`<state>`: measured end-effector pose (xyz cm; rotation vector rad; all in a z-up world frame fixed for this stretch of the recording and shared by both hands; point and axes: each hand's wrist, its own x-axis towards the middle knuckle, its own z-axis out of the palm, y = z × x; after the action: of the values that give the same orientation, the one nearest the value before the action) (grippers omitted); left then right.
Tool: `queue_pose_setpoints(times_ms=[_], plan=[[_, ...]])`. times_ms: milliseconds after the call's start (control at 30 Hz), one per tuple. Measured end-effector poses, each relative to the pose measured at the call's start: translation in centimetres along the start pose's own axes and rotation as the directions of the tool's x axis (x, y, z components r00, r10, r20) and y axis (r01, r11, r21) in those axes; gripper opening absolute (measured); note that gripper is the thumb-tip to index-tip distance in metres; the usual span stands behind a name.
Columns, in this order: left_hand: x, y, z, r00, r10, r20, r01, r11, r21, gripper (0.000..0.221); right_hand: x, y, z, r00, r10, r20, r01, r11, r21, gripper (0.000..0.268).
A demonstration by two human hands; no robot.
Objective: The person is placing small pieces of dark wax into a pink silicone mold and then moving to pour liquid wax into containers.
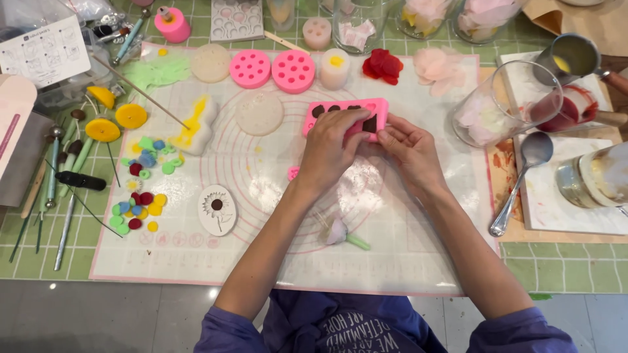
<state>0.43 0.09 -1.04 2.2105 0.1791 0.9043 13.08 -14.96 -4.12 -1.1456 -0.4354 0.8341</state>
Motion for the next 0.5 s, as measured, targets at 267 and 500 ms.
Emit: queue_pose_setpoints(times_ms=[267, 500], plan=[[0.8, 0.4, -0.7, 0.991, -0.130, 0.007, 0.130, 0.991, -0.030, 0.041, -1.0, -1.1, 2.2, 0.994, -0.105, -0.008, 0.104, 0.990, -0.100, 0.054], [0.3, -0.6, 0.0, 0.998, 0.027, -0.048, -0.023, 0.997, 0.070, 0.035, -0.9, 0.1, 1.7, 0.984, -0.177, 0.026, 0.179, 0.980, -0.090, 0.054]])
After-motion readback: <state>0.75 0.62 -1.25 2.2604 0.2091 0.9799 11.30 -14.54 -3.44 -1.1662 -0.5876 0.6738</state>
